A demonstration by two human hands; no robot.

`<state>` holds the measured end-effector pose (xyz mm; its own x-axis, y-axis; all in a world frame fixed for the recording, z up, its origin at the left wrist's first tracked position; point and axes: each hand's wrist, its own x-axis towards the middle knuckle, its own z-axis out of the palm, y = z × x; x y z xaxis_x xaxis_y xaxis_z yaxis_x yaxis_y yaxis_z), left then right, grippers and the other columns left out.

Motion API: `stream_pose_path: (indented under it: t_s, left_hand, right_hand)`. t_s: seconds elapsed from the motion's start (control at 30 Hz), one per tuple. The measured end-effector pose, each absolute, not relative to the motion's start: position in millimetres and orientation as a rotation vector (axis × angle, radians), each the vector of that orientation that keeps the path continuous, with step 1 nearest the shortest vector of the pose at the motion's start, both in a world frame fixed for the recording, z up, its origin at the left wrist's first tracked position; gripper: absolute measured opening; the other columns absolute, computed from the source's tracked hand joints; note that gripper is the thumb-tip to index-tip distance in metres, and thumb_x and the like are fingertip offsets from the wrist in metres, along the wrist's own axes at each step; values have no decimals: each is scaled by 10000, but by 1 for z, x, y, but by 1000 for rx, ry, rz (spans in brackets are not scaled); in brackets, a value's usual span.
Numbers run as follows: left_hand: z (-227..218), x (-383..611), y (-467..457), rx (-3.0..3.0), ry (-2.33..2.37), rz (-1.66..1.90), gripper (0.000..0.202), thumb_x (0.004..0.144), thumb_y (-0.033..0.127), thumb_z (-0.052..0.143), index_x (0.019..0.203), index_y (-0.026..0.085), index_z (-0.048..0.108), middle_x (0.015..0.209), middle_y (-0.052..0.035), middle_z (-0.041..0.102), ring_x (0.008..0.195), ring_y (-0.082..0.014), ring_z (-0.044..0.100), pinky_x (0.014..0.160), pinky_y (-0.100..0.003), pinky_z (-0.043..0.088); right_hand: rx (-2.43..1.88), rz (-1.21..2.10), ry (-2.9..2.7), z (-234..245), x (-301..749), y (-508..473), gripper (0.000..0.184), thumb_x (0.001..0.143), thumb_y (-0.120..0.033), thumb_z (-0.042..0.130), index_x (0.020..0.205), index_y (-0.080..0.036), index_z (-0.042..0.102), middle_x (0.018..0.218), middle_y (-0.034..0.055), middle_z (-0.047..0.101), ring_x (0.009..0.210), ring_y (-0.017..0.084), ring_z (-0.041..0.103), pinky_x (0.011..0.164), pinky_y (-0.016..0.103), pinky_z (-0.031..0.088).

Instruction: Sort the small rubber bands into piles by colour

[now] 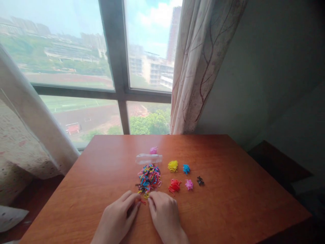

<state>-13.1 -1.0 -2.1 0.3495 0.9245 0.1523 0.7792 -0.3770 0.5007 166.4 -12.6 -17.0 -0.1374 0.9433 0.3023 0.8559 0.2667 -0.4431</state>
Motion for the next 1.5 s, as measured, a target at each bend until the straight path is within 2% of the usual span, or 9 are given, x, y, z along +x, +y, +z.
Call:
stream_pose_path:
  t_s: [0.43, 0.77, 0.93, 1.2, 1.37, 1.5]
  left_hand:
    - [-3, -12, 0, 2292, 1509, 584, 227, 936, 246, 445, 940, 292, 666, 854, 14, 678, 737, -138, 689, 674, -189, 502]
    - [-1, -12, -1, 2260, 1488, 575, 224, 942, 245, 435, 919, 283, 655, 848, 15, 670, 738, -136, 686, 666, -194, 489]
    - [-3, -12, -1, 2278, 1503, 539, 225, 953, 248, 430, 936, 296, 649, 858, 22, 672, 750, -135, 688, 673, -195, 484]
    - [-6, -13, -2, 2294, 1488, 583, 220, 965, 260, 425, 924, 296, 638, 837, 33, 666, 727, -127, 685, 643, -199, 461]
    - [-8, -13, -1, 2289, 1504, 564, 217, 964, 270, 430, 906, 295, 637, 832, 35, 659, 725, -129, 685, 638, -206, 454]
    - [-10, -13, -1, 2291, 1518, 528, 217, 966, 274, 423, 891, 282, 626, 837, 32, 657, 727, -130, 683, 637, -209, 451]
  right_hand:
    - [-1593, 257, -1969, -15, 169, -13, 145, 830, -107, 597, 828, -250, 618, 725, -33, 696, 657, 154, 671, 578, 226, 366]
    - [-1584, 262, -2000, -13, 167, -13, 146, 828, -103, 567, 765, -233, 587, 677, -29, 673, 609, 139, 640, 554, 228, 315]
    - [-1513, 324, -1889, -5, 185, -6, 146, 886, -154, 514, 805, -229, 609, 691, -32, 666, 622, 131, 626, 592, 227, 335]
    - [-1962, 69, -1815, 21, 251, 50, 137, 917, -210, 559, 847, -229, 676, 731, -9, 707, 653, 144, 644, 562, 230, 304]
    - [-2026, 47, -1823, 22, 261, 71, 125, 907, -205, 587, 852, -238, 694, 714, -6, 708, 651, 152, 644, 538, 241, 271]
    - [-2038, 52, -1829, 21, 260, 72, 118, 904, -197, 594, 890, -240, 704, 749, 4, 723, 671, 160, 657, 550, 238, 289]
